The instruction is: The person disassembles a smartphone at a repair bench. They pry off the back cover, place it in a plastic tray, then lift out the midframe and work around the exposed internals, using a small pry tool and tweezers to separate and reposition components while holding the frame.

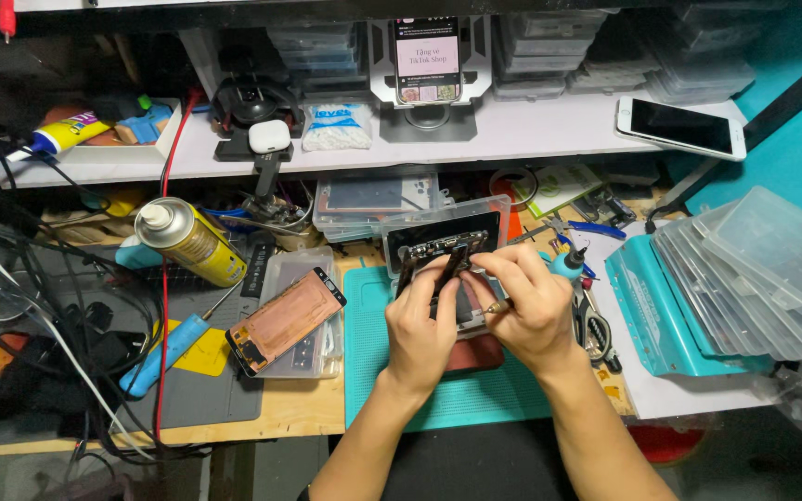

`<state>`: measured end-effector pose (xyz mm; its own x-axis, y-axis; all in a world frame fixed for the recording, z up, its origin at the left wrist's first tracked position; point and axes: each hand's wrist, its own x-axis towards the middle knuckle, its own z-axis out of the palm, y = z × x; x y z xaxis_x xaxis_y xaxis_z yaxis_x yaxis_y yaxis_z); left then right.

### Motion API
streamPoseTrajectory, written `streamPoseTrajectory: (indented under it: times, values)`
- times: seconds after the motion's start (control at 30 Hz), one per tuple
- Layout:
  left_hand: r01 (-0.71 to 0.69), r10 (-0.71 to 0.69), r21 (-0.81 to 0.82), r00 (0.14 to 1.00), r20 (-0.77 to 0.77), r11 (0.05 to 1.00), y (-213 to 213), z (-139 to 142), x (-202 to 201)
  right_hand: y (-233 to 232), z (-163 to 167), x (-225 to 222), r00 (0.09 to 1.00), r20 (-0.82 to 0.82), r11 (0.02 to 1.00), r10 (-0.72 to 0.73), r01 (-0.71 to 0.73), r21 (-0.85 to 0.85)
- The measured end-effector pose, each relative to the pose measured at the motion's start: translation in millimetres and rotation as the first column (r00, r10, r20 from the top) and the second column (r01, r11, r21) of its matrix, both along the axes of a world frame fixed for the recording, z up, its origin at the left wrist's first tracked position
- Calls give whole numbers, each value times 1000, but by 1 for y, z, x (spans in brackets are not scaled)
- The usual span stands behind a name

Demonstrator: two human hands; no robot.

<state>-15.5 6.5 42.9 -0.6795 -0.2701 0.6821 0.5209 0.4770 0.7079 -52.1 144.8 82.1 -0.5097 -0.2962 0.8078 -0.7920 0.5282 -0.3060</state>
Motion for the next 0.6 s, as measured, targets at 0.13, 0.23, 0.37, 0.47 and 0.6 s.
streamPoseTrajectory:
  times: [0.13, 0.23, 0.37, 0.47, 0.6]
  values:
    - [-4, 4, -14, 999, -36, 1000, 2, 1, -1, 2, 1, -1, 1000, -12, 1000, 6, -6, 6]
    - [0, 0, -10, 1000, -29, 1000, 1, 0, -1, 2, 1, -1, 1000, -20, 1000, 10, -10, 2]
    - [-6, 5, -18, 998, -56, 1000, 2, 1, -1, 2, 2, 0, 1000, -29, 1000, 7, -6, 6]
    - [-7, 6, -31, 998, -55, 1000, 1, 3, 1, 2, 4, 0, 999, -32, 1000, 9, -9, 12]
    - [-5, 5, -14, 1000, -24, 1000, 2, 6, 3, 2, 5, 0, 1000, -28, 1000, 14, -14, 9]
